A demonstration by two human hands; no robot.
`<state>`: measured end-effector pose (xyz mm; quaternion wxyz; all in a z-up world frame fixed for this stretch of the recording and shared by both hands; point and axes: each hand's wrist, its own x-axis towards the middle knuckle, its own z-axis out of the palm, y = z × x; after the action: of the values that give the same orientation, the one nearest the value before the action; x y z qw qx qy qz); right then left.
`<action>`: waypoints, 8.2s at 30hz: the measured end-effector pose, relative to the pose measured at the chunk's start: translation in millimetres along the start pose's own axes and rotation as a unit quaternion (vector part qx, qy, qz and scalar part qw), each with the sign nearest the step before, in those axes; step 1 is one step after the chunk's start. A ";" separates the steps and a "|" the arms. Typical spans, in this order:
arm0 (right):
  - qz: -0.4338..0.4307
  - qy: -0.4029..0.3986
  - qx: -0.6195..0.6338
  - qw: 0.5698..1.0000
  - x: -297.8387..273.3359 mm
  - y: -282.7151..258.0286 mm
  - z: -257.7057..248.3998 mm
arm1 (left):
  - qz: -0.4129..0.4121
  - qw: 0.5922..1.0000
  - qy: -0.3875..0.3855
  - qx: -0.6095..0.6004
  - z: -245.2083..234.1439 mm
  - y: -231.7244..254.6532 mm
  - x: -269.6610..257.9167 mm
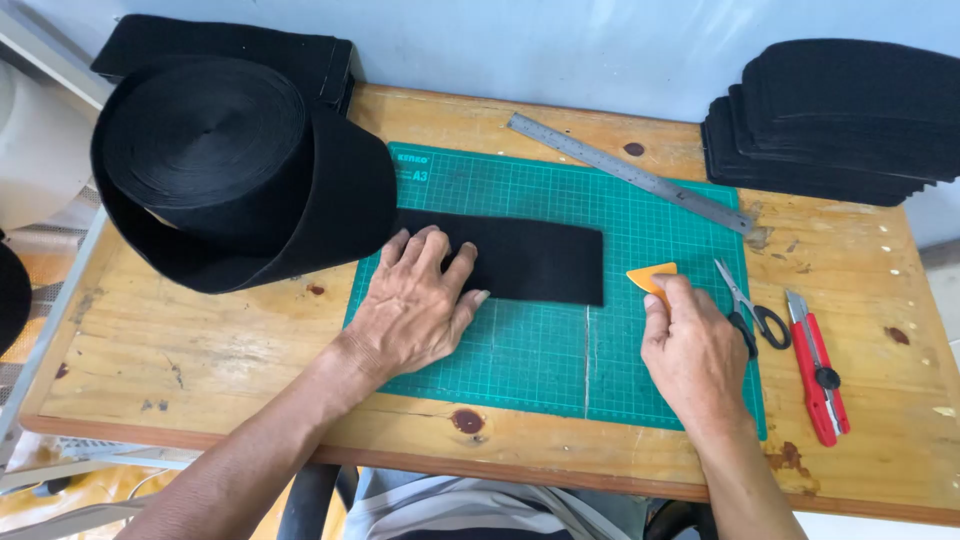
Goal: Marking and cutting a piece of black fabric using chalk and scissors
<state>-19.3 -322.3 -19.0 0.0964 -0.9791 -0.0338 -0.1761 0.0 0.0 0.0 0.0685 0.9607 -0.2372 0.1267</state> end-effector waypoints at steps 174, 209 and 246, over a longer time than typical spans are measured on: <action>-0.070 -0.261 0.035 0.962 30.9 -117.5 -47.0 | -0.017 0.978 0.030 -0.204 4.7 102.3 -47.6; -0.095 -0.186 0.078 0.975 89.1 -153.5 9.0 | -0.023 0.973 0.033 -0.229 -0.5 101.6 -46.3; -0.147 -0.353 -0.050 0.923 27.3 -167.4 -38.4 | -0.022 0.981 0.019 -0.191 6.7 104.3 -49.7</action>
<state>-23.5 -165.2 55.6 0.0020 -0.9653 -0.2005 0.1674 -90.5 -71.1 -12.6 0.2579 0.9325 -0.2341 0.0956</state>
